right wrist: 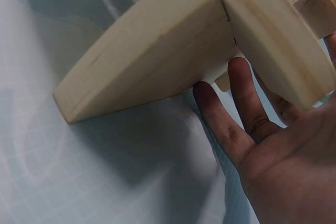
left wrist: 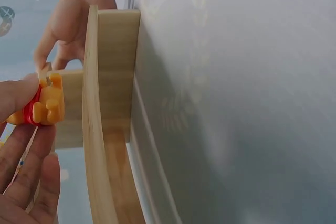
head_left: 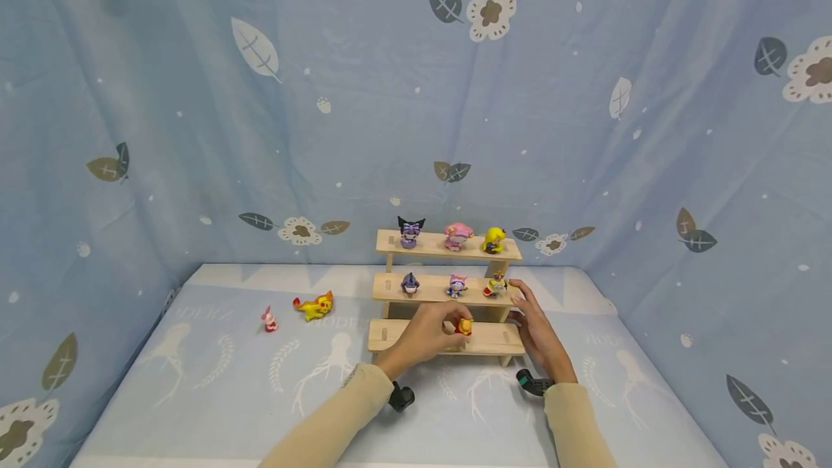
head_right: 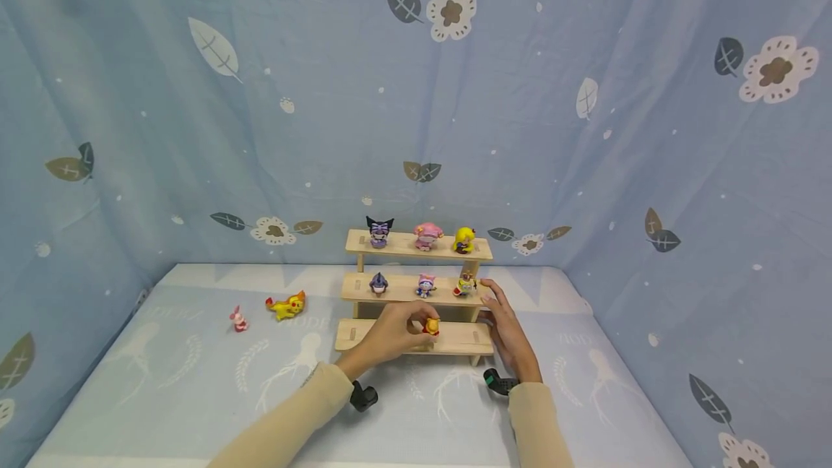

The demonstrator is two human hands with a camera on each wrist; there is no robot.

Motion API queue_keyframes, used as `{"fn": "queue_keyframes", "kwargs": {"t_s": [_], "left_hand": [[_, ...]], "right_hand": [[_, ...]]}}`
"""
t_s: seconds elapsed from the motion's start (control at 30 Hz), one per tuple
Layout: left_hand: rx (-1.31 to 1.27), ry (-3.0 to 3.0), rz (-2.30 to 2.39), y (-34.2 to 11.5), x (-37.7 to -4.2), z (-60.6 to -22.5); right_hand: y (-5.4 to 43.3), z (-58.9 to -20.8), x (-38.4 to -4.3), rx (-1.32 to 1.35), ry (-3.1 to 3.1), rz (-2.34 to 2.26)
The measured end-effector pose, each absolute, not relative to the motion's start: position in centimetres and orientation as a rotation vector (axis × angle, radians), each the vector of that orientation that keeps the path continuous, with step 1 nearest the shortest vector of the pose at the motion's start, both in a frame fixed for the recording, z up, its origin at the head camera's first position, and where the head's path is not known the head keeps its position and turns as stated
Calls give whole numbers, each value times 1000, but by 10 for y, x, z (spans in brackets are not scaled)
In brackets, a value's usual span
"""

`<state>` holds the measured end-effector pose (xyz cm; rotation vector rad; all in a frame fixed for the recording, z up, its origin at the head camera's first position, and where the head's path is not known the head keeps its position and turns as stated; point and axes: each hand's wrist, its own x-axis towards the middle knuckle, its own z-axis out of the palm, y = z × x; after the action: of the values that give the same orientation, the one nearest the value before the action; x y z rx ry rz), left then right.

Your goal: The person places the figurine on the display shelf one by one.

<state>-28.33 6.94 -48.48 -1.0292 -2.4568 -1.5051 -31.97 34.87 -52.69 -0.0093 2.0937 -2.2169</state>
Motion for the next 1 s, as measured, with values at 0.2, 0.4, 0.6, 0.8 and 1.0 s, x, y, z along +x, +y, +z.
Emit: {"fn": "queue_keyframes", "kwargs": {"t_s": [0.2,0.4,0.6,0.8,1.0], "left_hand": [[-1055,-2441,-1512,89,-284,-485],[-1051,-2430,-1552,109,-285,-486],[-1028,-2432,-1583,128,-285,-486],[-992,-2442,-1610,138,-284,-490],[-977,-2449,-1621,142,-283,-491]], "right_hand": [[350,-526,-319,-10,2099,-2203],[351,-526,-320,-39,2073,-2221],[353,-526,-320,-60,2058,-2244],[353,-527,-321,-78,2028,-2259],[354,-527,-322,-90,2031,-2262]]}}
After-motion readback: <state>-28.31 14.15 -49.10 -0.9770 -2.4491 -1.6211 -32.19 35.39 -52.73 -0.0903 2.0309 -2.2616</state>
